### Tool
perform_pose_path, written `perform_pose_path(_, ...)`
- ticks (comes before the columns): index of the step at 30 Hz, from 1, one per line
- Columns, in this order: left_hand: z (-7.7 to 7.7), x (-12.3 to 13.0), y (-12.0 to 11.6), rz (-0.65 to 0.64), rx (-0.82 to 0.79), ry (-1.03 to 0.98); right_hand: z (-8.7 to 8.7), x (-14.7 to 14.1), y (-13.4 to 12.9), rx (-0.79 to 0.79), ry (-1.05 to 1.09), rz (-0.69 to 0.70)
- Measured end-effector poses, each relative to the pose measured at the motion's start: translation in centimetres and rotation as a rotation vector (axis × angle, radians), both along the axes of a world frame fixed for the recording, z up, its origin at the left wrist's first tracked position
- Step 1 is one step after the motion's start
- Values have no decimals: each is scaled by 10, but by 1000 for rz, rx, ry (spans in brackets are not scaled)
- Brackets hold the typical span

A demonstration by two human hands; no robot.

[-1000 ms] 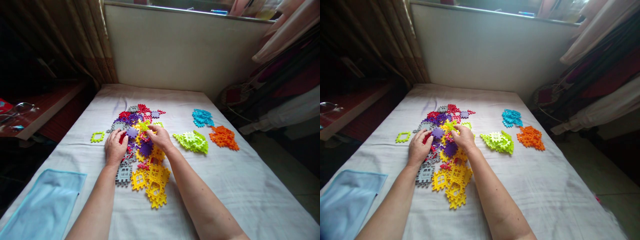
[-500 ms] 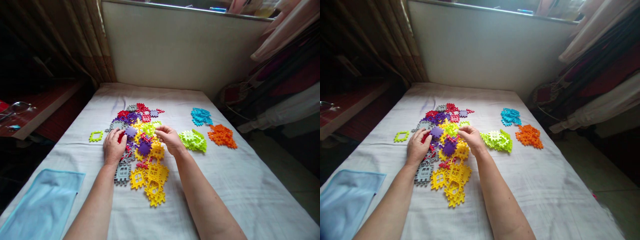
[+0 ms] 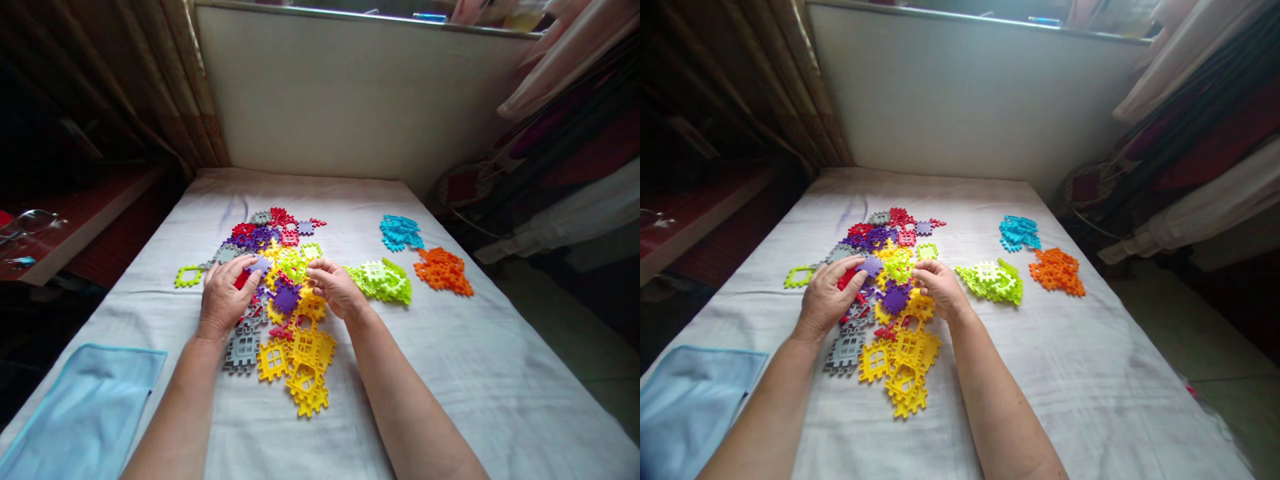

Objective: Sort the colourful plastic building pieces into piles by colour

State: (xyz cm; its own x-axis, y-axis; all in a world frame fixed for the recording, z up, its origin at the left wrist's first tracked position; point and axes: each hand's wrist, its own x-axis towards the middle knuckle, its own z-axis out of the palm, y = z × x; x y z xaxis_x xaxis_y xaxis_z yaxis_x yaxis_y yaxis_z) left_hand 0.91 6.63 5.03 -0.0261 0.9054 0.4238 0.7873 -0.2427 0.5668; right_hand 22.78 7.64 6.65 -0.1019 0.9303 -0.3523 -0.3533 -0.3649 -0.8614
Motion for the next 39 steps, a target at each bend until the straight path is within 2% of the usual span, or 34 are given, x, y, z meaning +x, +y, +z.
perform_pose_path(2, 8, 5, -2, -125, -78, -112, 2, -2, -1, -25, 47, 29)
perform_pose_path(7, 14, 23, -8, -299, -288, -408, 5, -6, -3, -44, 117, 92)
perform_pose_path(12, 15, 33, -10, -401, -386, -650, 1, -7, -5, -46, 121, 110)
perform_pose_path(20, 18, 27, -9, -362, -473, -679, -2, -8, -8, -22, 182, 167)
perform_pose_path(24, 18, 28, -8, -353, -478, -729, -1, -10, -8, -19, 145, 206)
perform_pose_path(30, 15, 32, -6, -325, -474, -801, 0, -11, -9, 118, -76, 204)
perform_pose_path(35, 11, 31, -5, -327, -498, -831, 4, -10, -11, 283, -114, 385)
perform_pose_path(39, 11, 33, -6, -341, -509, -858, 1, -12, -12, 330, -204, 354)
